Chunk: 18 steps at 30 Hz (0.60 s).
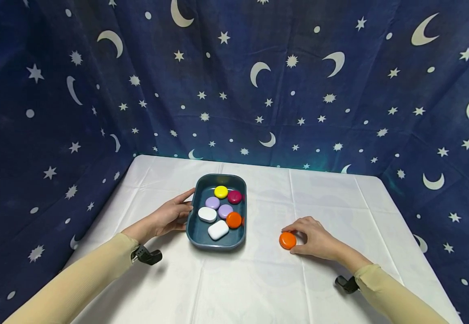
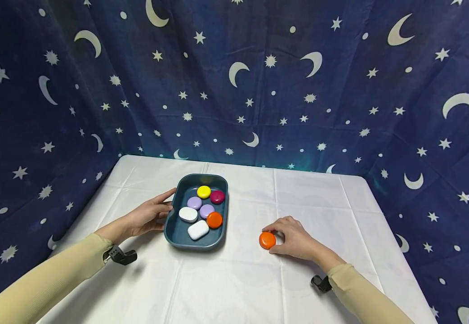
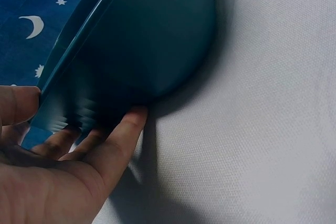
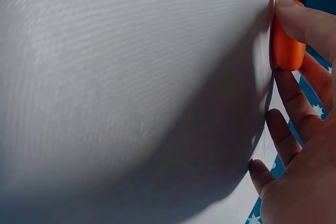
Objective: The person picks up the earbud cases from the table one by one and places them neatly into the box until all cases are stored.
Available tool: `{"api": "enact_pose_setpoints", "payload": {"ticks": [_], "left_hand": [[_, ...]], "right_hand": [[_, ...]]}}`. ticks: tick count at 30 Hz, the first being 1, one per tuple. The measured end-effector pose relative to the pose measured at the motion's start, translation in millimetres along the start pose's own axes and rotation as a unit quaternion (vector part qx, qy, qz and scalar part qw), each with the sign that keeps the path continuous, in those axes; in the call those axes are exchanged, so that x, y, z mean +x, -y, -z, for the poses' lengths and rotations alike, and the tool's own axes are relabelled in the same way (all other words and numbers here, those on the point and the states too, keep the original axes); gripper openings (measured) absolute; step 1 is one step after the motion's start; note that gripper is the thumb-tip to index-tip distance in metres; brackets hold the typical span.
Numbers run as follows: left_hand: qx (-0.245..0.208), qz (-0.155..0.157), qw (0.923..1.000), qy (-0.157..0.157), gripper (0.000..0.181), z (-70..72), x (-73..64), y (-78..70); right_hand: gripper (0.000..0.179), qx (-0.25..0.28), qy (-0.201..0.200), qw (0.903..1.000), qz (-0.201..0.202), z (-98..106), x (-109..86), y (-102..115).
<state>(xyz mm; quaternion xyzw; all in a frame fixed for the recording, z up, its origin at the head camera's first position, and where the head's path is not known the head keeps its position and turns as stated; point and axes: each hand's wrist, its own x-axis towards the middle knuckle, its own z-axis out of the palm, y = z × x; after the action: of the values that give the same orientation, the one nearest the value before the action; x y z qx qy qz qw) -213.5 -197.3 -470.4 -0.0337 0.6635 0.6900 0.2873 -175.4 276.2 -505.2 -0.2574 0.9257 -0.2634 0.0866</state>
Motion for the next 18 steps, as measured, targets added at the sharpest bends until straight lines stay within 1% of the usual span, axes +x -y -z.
{"api": "enact_pose_setpoints", "payload": {"ticks": [3,6,12,14,18], "left_hand": [[0.001,0.001,1.0,0.0,0.069,-0.4,0.2,-0.3],[0.0,0.001,1.0,-0.001,0.069,-0.6,0.7,-0.3],[-0.002,-0.002,1.0,0.0,0.068,-0.5,1.0,0.4],[-0.002,-0.003,1.0,-0.002,0.069,-0.4,0.8,0.6],[-0.001,-0.003,1.0,-0.003,0.069,-0.7,0.4,0.8]], "right_hand": [[0.054,0.018,-0.001,0.9998,-0.008,2.9,4.0,4.7],[0.055,0.03,-0.012,0.9995,-0.001,9.6,13.4,15.0],[0.057,0.046,-0.042,0.9978,0.024,23.7,40.5,45.9],[0.056,0.05,-0.044,0.9974,0.03,25.6,50.3,58.4],[0.054,0.047,-0.034,0.9974,0.043,24.2,70.8,84.8]]}}
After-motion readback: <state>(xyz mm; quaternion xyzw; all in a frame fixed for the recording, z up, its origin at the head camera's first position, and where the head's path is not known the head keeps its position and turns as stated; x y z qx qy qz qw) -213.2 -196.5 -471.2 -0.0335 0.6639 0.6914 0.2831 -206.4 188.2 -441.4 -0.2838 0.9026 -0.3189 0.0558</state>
